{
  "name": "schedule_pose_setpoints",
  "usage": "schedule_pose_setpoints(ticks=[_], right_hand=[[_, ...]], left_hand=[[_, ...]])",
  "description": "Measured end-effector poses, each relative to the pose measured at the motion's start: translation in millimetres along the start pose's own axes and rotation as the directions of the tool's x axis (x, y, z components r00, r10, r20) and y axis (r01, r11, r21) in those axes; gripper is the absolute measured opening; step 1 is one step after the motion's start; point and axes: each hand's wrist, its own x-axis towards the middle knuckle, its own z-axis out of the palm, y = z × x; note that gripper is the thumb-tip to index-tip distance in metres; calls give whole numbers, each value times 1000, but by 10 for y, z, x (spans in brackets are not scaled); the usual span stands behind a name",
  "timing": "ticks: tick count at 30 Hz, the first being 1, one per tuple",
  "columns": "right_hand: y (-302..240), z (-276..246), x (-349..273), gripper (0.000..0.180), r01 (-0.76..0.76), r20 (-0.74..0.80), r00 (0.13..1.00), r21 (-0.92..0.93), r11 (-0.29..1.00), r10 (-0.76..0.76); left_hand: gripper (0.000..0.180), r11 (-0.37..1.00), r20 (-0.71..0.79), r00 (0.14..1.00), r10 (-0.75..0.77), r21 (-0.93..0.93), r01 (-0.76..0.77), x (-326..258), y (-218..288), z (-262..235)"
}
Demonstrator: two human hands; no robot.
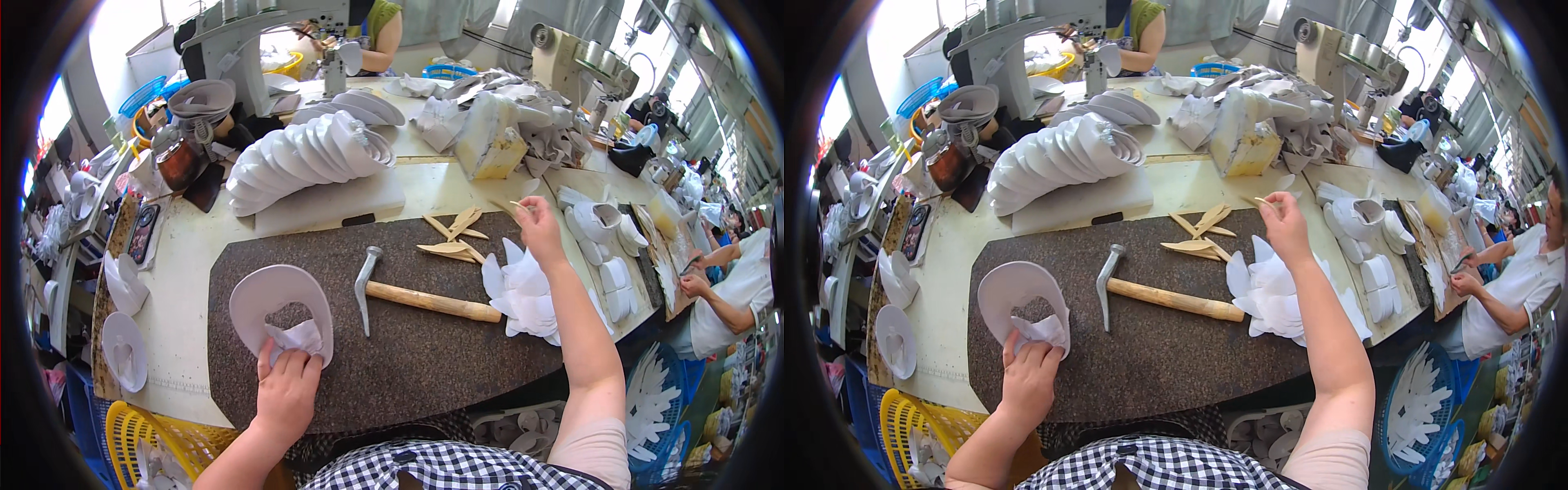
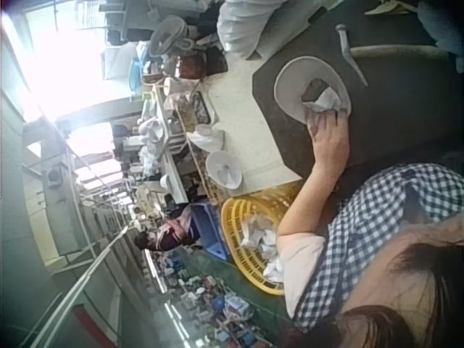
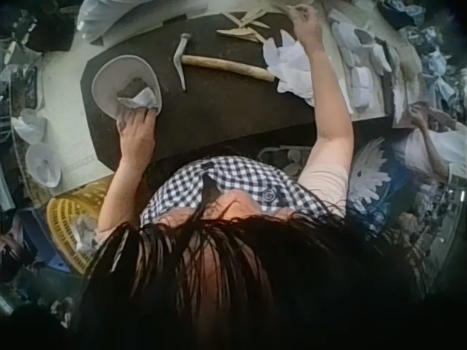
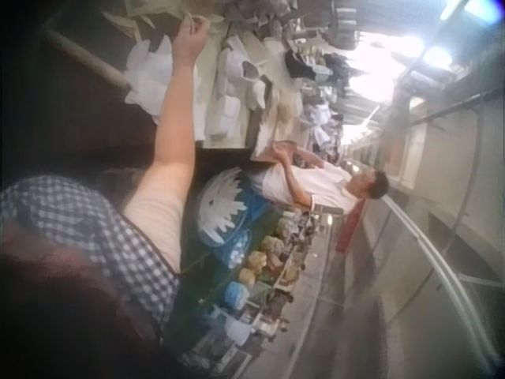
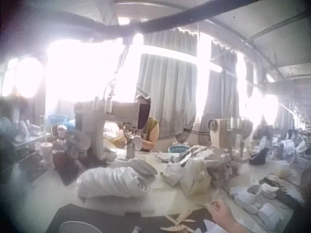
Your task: Shaping and assembling white shoe components on a workbench using a hammer and hands.
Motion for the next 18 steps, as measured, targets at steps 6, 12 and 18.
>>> schedule_pose_setpoints(ticks=[6, 12, 18], right_hand=[[-515, 156, -625, 38, -351, 397, 905, 496, 794, 152], [-1062, 627, -1370, 25, -167, 518, 799, 679, 715, -305], [-1318, 1620, -1789, 24, 459, 660, 605, 169, 872, -446]], left_hand=[[33, 995, 5, 999, 42, 86, -42, -96, 121, -21], [32, 988, -36, 990, 135, 85, -132, -117, 130, -11], [34, 972, 4, 988, 156, 177, -155, -113, 242, 67]])
